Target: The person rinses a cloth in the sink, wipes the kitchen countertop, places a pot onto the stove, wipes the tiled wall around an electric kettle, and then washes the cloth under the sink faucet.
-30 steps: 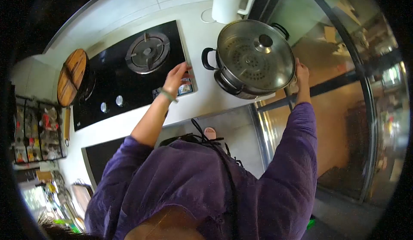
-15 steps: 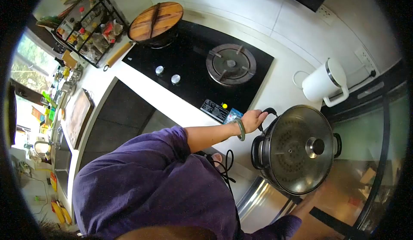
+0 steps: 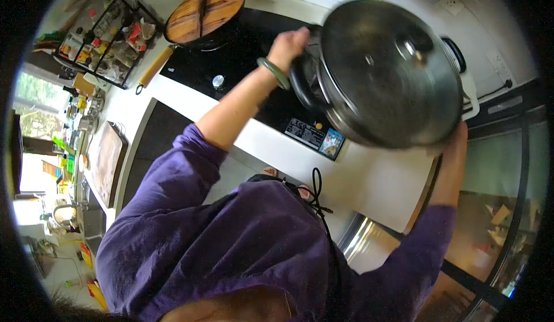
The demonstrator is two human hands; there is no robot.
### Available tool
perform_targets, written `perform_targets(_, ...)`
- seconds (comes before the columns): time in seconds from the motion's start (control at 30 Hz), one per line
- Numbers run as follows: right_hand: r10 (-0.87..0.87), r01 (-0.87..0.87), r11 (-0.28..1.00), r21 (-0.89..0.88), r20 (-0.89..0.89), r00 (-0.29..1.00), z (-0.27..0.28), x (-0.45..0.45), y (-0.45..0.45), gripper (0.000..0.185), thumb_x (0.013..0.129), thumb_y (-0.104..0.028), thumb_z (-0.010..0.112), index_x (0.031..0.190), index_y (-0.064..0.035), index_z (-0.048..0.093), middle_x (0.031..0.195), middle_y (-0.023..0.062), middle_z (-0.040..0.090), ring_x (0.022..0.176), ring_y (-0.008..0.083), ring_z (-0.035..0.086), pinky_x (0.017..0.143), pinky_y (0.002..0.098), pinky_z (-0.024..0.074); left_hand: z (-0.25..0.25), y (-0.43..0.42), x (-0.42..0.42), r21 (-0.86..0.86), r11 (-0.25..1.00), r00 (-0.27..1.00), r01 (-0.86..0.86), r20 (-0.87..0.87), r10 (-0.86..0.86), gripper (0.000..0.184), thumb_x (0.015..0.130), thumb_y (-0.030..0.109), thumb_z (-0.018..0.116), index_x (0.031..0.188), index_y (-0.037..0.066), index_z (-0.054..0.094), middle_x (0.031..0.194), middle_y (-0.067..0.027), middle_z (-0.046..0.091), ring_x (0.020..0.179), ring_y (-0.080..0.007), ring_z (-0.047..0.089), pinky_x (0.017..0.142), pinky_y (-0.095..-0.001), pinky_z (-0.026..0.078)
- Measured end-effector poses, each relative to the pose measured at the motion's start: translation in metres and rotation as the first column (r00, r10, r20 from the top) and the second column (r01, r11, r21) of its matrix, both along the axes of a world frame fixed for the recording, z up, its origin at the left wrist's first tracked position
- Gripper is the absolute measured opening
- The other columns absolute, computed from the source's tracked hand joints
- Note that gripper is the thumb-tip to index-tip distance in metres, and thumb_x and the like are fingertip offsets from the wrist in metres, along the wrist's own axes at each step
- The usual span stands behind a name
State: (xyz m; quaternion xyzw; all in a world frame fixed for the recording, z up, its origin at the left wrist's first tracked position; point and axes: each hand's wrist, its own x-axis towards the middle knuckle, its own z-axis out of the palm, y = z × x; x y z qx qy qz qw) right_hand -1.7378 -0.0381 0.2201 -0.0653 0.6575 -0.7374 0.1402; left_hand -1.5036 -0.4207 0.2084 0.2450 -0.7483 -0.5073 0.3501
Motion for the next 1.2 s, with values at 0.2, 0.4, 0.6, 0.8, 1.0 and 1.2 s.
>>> perform_targets(0.2, 0.026, -0.037, 0.991, 0.131, 0.083, 0.996, 0.011, 0.005, -0.143, 0.037, 0.082, -0.037, 0.057, 0.094, -0.0017, 0.062, 0.078, 0.0081, 0.059, 0.060, 0.0192, 0.052, 0.050, 0.0355, 0.0395, -0.028, -0.116, 0.001, 0.116, 0.993, 0.999, 0.011, -0.033, -0.007, 0.050, 0.084, 0.041, 0.044, 0.075, -0.005, 0.060, 0.071, -0.0226, 0.059, 0.072, -0.0344, 0.058, 0.071, -0.0384, 0.044)
perform_targets(0.4, 0.024, -0.077, 0.927, 0.368, 0.148, 0.989, 0.007, 0.005, -0.203, 0.048, 0.083, -0.050, 0.050, 0.066, -0.0062, 0.056, 0.057, 0.0054, 0.049, 0.046, 0.0179, 0.042, 0.035, 0.0371, 0.0304, -0.037, -0.159, 0.003, 0.261, 0.965, 0.999, -0.019, 0.036, 0.010, 0.049, 0.084, 0.039, 0.047, 0.079, -0.008, 0.060, 0.073, -0.0173, 0.061, 0.070, -0.0227, 0.057, 0.071, -0.0336, 0.043)
perform_targets(0.6, -0.041, -0.039, 0.916, 0.400, 0.189, 0.981, -0.014, 0.003, -0.219, 0.053, 0.081, -0.055, 0.050, 0.063, -0.0052, 0.053, 0.052, 0.0068, 0.044, 0.035, 0.0200, 0.035, 0.032, 0.0352, 0.0258, -0.059, -0.174, -0.003, 0.230, 0.973, 0.998, 0.008, 0.059, -0.022, 0.050, 0.084, 0.040, 0.048, 0.080, -0.008, 0.060, 0.072, -0.0143, 0.061, 0.069, -0.0203, 0.055, 0.069, -0.0342, 0.043)
perform_targets(0.8, 0.015, -0.056, 0.962, 0.267, 0.154, 0.988, -0.040, -0.015, -0.209, 0.046, 0.082, -0.050, 0.051, 0.073, -0.0047, 0.055, 0.061, 0.0080, 0.050, 0.038, 0.0207, 0.039, 0.036, 0.0344, 0.0286, -0.055, -0.167, -0.008, 0.476, 0.864, 0.985, 0.165, -0.116, -0.124, 0.042, 0.082, 0.038, 0.055, 0.082, -0.003, 0.061, 0.073, -0.0038, 0.059, 0.066, -0.0134, 0.052, 0.065, -0.0275, 0.043)
perform_targets(1.0, -0.029, 0.005, 0.980, 0.201, 0.115, 0.993, -0.046, -0.013, -0.201, 0.038, 0.082, -0.041, 0.052, 0.089, -0.0041, 0.055, 0.070, 0.0099, 0.054, 0.042, 0.0205, 0.043, 0.037, 0.0357, 0.0338, -0.086, -0.202, -0.021, 0.462, 0.868, 0.983, 0.183, -0.079, -0.166, 0.032, 0.089, 0.030, 0.046, 0.096, 0.000, 0.054, 0.079, -0.0071, 0.059, 0.070, -0.0215, 0.057, 0.064, -0.0312, 0.044)
perform_targets(1.2, -0.034, 0.010, 0.973, 0.229, 0.099, 0.995, -0.064, -0.005, -0.130, 0.038, 0.082, -0.035, 0.051, 0.102, -0.0035, 0.053, 0.075, 0.0124, 0.057, 0.047, 0.0212, 0.047, 0.037, 0.0384, 0.0387, -0.082, -0.198, -0.010, 0.505, 0.845, 0.984, 0.177, -0.098, -0.147, 0.028, 0.085, 0.029, 0.052, 0.087, 0.001, 0.056, 0.069, -0.0064, 0.057, 0.056, -0.0162, 0.052, 0.049, -0.0275, 0.039)
